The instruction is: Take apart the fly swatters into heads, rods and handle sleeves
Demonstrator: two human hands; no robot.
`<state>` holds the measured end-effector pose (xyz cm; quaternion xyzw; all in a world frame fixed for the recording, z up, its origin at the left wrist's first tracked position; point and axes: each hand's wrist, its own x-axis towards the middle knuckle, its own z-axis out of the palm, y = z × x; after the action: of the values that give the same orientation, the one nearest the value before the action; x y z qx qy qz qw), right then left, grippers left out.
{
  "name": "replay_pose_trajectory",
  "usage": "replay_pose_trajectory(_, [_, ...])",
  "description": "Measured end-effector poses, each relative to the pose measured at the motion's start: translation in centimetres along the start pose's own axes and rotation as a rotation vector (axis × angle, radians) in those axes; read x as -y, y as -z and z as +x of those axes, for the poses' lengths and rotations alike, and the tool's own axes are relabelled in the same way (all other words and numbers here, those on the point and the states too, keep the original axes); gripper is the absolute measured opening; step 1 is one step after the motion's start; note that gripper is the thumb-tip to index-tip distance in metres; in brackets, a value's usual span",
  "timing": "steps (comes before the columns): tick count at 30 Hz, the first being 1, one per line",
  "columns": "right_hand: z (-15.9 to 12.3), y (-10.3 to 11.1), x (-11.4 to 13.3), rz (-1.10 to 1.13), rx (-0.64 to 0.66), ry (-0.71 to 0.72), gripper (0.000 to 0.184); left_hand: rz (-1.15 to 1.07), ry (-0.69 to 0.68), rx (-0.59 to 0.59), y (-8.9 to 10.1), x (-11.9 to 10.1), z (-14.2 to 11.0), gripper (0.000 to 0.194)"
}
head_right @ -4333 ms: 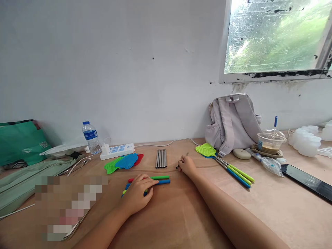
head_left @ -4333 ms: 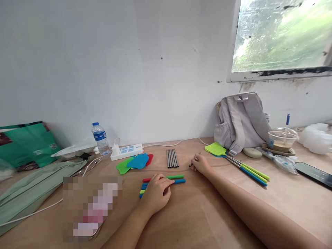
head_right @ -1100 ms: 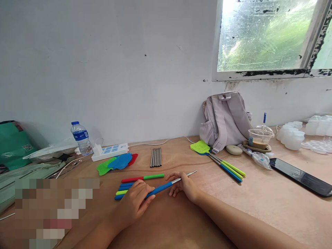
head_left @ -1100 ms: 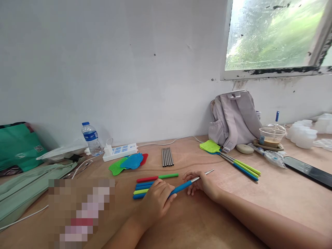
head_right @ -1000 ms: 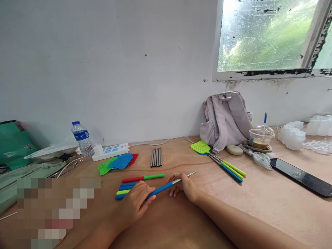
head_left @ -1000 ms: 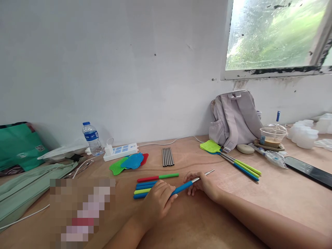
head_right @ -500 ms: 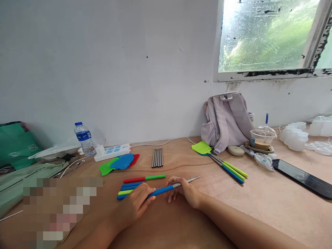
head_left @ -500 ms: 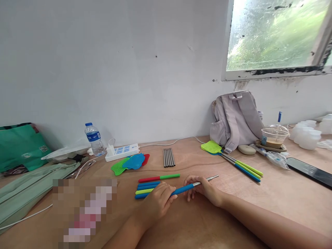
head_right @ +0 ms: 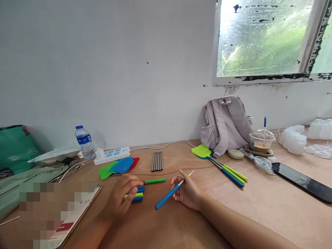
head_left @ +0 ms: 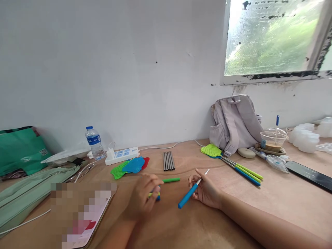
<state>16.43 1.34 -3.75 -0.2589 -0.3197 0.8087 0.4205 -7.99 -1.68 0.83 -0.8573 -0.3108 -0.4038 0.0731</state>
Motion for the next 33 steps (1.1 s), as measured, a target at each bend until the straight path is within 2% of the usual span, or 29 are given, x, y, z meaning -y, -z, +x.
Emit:
replay_pose_trajectory(3, [0.1,0.4,0.4,0.075,-0.119,0.046,0.044,0.139,0.245,-0.116,0.4,4.0,-0.9,0.023])
replay_pose_trajectory(6, [0.2,0.6,0.8,0.191,-0.225,0.068,0.04,0.271,0.427,-0.119,0.1,7.4,-1.9,0.029])
replay_pose_trajectory(9, [0.2,0.8,1.1,0.236,-0.245,0.044,0.038,0.307,0.563,-0.028,-0.4,9.1,-2.7,0.032])
replay_pose_trajectory(13, [0.3,1.1,1.0,0.187,-0.198,0.006,0.032,0.345,0.683,0.109,-1.1,9.9,-3.2,0.036])
replay_pose_trajectory(20, [0.8,1.7,0.7,0.144,-0.157,-0.024,0.031,0.453,0.744,0.249,-2.0,10.7,-3.6,0.04])
replay_pose_trajectory(27, [0.7,1.6,0.8,0.158,-0.165,-0.04,0.03,0.446,0.712,0.269,-2.2,11.2,-3.8,0.041])
replay_pose_trajectory(33, [0.7,1.5,0.8,0.133,-0.144,-0.043,0.03,0.445,0.677,0.229,-1.6,10.8,-3.3,0.044])
